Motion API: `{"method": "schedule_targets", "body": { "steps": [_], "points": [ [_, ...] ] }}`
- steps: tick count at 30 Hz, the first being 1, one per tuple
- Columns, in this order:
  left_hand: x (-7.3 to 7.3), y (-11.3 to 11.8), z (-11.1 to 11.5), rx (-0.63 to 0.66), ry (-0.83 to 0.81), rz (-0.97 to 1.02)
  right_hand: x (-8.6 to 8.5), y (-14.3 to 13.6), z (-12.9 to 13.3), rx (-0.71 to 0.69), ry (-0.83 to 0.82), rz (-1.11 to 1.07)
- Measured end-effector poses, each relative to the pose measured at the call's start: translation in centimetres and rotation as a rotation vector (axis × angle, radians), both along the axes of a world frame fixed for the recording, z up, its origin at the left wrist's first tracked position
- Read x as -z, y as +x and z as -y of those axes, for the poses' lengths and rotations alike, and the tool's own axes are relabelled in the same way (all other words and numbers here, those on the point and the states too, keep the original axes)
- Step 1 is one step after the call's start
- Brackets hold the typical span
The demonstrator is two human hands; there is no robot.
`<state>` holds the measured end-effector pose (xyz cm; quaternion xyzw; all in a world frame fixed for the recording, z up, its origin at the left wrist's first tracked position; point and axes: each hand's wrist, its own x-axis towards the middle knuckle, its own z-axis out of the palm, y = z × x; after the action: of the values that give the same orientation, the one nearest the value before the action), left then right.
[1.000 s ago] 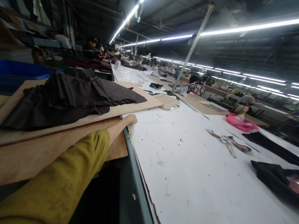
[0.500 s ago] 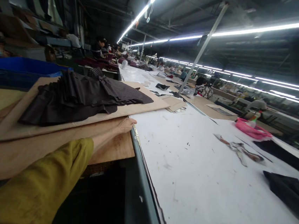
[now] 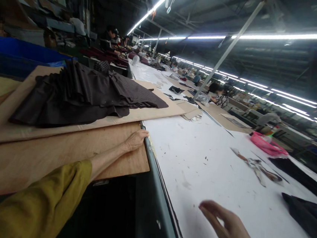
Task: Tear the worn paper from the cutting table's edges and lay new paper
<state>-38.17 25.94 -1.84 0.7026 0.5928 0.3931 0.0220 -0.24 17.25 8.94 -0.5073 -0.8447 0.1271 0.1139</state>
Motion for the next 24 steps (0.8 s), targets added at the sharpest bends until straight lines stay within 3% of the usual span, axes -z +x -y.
{"method": "schedule_targets", "body": {
  "steps": [3, 8, 16, 24],
  "points": [
    [-0.1, 0.0, 0.1, 0.0, 0.005, 0.002, 0.6, -4.7, -5.6, -0.084, -0.131, -0.048],
    [-0.2, 0.0, 0.2, 0.006, -0.004, 0.036, 1.5, -11.6, -10.8, -0.155, -0.066, 0.033],
    [-0.3, -0.7, -0.3, -0.058, -0.011, 0.114, 3.1, -19.2, -15.3, -0.233, -0.012, 0.081],
    [-0.6, -0.6, -0.1, -0.134, 0.061, 0.125, 4.9, -21.9, -17.4, -0.302, 0.072, 0.177]
  ]
}}
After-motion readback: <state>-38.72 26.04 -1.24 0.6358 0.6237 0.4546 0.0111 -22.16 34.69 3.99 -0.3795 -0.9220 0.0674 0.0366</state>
